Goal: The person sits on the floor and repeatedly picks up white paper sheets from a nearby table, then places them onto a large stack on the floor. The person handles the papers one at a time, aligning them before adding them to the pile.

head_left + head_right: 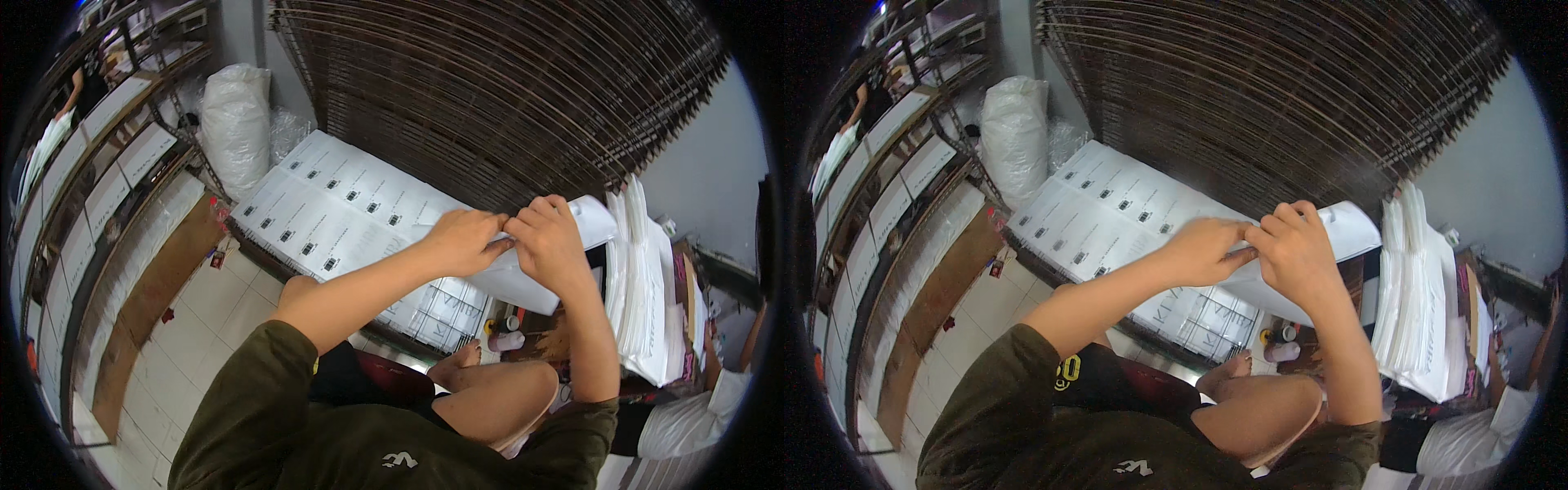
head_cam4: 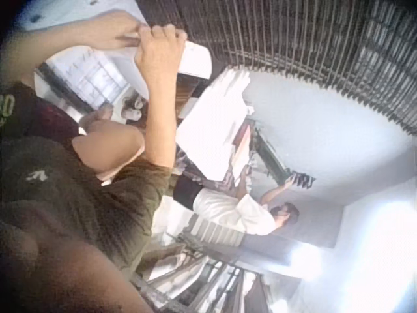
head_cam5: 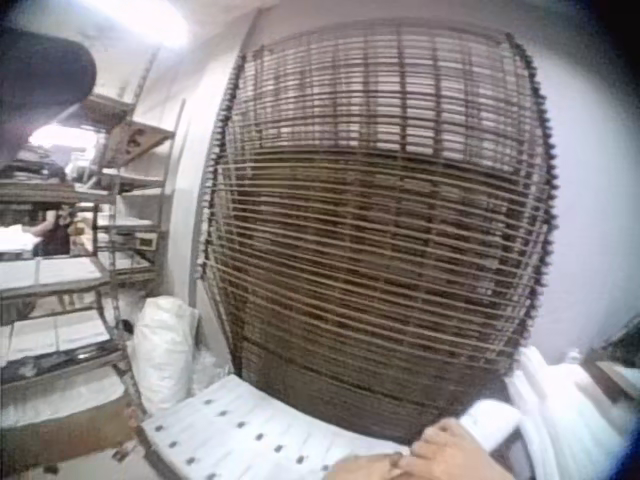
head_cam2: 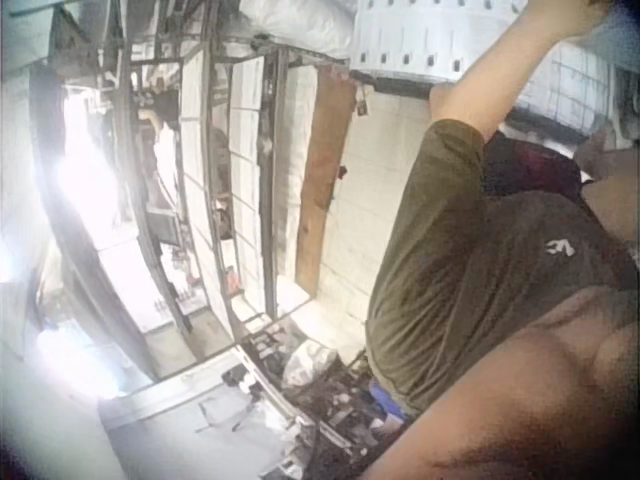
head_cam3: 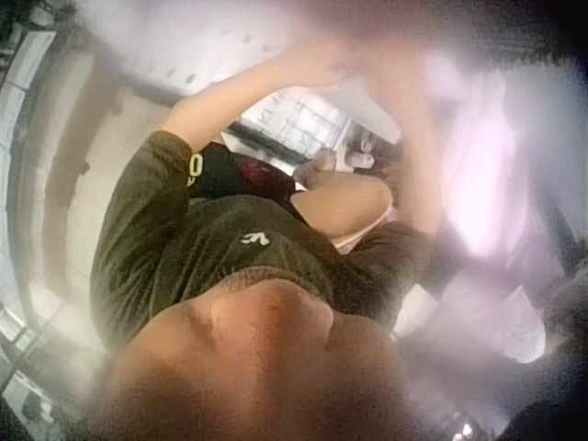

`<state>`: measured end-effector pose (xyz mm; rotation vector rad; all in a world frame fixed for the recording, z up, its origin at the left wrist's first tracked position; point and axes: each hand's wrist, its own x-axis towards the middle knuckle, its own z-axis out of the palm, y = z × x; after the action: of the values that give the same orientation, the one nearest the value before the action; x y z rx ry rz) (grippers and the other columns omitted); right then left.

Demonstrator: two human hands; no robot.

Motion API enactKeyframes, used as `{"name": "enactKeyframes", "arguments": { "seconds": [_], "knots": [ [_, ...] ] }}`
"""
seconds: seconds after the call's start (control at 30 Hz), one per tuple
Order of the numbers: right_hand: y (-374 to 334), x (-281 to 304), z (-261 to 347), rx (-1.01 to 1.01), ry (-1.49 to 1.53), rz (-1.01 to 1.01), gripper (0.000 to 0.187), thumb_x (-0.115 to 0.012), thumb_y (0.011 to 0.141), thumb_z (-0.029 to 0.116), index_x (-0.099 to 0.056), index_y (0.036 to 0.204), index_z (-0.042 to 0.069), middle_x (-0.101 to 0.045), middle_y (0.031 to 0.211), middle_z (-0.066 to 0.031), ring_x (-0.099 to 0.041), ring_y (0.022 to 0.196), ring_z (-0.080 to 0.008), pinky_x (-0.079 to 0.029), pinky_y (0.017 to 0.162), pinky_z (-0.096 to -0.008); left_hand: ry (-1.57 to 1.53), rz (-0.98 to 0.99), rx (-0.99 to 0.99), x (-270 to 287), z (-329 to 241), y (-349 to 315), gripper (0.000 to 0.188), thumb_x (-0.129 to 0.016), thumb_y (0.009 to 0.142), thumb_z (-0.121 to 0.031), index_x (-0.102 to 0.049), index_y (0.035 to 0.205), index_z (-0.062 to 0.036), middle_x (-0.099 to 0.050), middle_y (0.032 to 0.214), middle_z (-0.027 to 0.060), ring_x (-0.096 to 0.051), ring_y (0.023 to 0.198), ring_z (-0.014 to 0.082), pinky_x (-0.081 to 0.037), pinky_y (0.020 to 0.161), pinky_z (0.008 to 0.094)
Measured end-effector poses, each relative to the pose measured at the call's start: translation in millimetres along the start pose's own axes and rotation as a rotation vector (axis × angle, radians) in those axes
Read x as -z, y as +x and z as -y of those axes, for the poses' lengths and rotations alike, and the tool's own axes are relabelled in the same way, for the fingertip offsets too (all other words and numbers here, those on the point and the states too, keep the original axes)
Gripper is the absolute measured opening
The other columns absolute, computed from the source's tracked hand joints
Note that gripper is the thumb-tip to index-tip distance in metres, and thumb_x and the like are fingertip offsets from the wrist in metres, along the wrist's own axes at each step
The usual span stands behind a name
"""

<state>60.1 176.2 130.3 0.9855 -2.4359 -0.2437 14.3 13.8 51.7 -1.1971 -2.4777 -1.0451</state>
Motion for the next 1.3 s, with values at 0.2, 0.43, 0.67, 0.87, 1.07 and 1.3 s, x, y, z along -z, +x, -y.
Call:
{"name": "enactKeyframes", "arguments": {
  "seconds": [0.2, 0.43, 0.67, 0.87, 1.07, 1.3],
  "knots": [
    [-42.7, -90.7, 23.7, -0.63, 0.38, -0.458, 0.048, -0.067, 0.077, 0.012, -0.05, 0.122, 0.004, -0.053, 0.116, -0.0161, -0.051, 0.108, -0.0283, -0.038, 0.092, -0.037, -0.527, -0.247, 0.346, -50.9, 46.6, -33.0, 0.034, -0.046, 0.095, -0.031, -0.055, 0.097, 0.0014, -0.062, 0.082, 0.0208, -0.06, 0.077, 0.0379, -0.046, 0.069, 0.0426],
    [-50.9, -136.3, 50.0, -1.095, 1.531, -0.103, 0.055, -0.058, 0.086, 0.021, -0.032, 0.133, 0.008, -0.057, 0.109, -0.0087, -0.057, 0.093, -0.0163, -0.041, 0.082, -0.0318, -0.841, -0.551, 0.49, -117.1, 45.8, -66.2, 0.036, -0.037, 0.099, -0.032, -0.052, 0.102, 0.0013, -0.06, 0.09, 0.0256, -0.058, 0.088, 0.0412, -0.043, 0.076, 0.0438],
    [-52.7, -159.3, 53.0, -1.293, 1.769, 0.266, 0.053, -0.059, 0.083, 0.009, -0.032, 0.129, 0.016, -0.053, 0.107, -0.0091, -0.05, 0.103, -0.0185, -0.036, 0.088, -0.0334, -1.063, -0.471, 0.704, -118.8, 43.8, -97.8, 0.038, -0.036, 0.101, -0.033, -0.051, 0.116, -0.0008, -0.06, 0.097, 0.0097, -0.053, 0.089, 0.0141, -0.043, 0.082, 0.0293],
    [-27.1, -152.0, 58.1, -0.748, 1.333, 0.159, 0.037, -0.055, 0.08, -0.008, -0.055, 0.113, 0.007, -0.063, 0.096, -0.0107, -0.06, 0.081, -0.0156, -0.047, 0.07, -0.0257, -1.184, -0.459, 0.839, -109.1, 41.4, -142.4, 0.036, -0.046, 0.098, -0.035, -0.051, 0.112, -0.0027, -0.059, 0.101, 0.008, -0.054, 0.093, 0.0142, -0.042, 0.083, 0.029],
    [38.7, -110.4, 75.6, -0.358, 1.017, 0.387, 0.049, -0.047, 0.073, -0.01, -0.062, 0.118, 0.004, -0.065, 0.114, -0.0134, -0.061, 0.094, -0.0146, -0.046, 0.072, -0.0241, -1.249, -0.253, 0.934, -99.3, 65.5, -252.2, 0.039, -0.067, 0.085, -0.036, -0.055, 0.105, -0.0054, -0.06, 0.097, 0.0042, -0.055, 0.093, 0.0155, -0.043, 0.08, 0.0283],
    [0.0, -166.7, 14.7, -0.936, 1.269, 0.057, 0.057, -0.044, 0.07, -0.013, -0.056, 0.124, 0.001, -0.061, 0.117, -0.0175, -0.059, 0.1, -0.0152, -0.046, 0.078, -0.0235, -1.354, -0.182, 1.008, -34.2, 93.8, -375.0, 0.028, -0.05, 0.094, -0.033, -0.055, 0.086, -0.0068, -0.06, 0.079, 0.0082, -0.045, 0.052, 0.009, -0.039, 0.049, 0.0231]
  ]
}}
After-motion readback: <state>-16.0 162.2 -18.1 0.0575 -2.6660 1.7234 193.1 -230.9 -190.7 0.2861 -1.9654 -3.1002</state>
